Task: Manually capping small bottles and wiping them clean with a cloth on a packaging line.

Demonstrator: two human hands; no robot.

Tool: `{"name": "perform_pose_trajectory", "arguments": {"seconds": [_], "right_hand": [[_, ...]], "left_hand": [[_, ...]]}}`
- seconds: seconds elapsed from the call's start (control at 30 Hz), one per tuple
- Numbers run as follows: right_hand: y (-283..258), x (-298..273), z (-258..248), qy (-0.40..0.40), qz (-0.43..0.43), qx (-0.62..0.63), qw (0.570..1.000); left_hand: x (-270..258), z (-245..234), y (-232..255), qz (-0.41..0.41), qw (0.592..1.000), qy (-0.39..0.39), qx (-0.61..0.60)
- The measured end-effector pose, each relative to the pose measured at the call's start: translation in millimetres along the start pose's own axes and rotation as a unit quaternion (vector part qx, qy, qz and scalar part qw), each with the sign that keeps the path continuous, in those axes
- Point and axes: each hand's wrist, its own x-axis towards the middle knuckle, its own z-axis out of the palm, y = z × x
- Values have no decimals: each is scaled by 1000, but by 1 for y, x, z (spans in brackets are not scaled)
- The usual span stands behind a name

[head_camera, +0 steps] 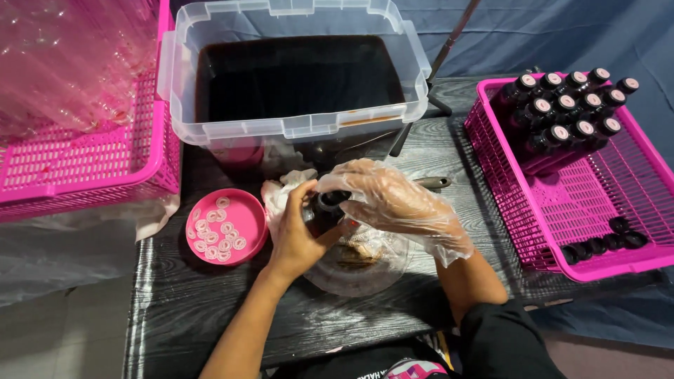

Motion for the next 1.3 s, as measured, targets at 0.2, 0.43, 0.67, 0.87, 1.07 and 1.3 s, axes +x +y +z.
{"name": "perform_pose_trajectory", "arguments": {"seconds": [0.2, 0.43, 0.67, 0.87, 1.07, 1.3], "right_hand": [[9, 4, 19, 67, -88, -4, 994], [26, 6, 21, -6, -18, 1, 1000], [57, 2, 33, 3, -77, -165, 983], [54, 4, 34, -22, -45, -203, 978], [34, 10, 19, -19, -84, -195, 977], [27, 5, 21, 17, -13, -150, 989]], "left_hand": [[-2, 9, -13, -71, 996, -39, 25], [-3, 15, -24, -114, 990, -39, 68], [-11, 21, -37, -58, 997, -5, 51], [-8, 18, -30, -5, 999, 7, 51], [-3, 10, -7, -1, 999, 3, 42], [-10, 17, -30, -20, 999, -3, 30]]}}
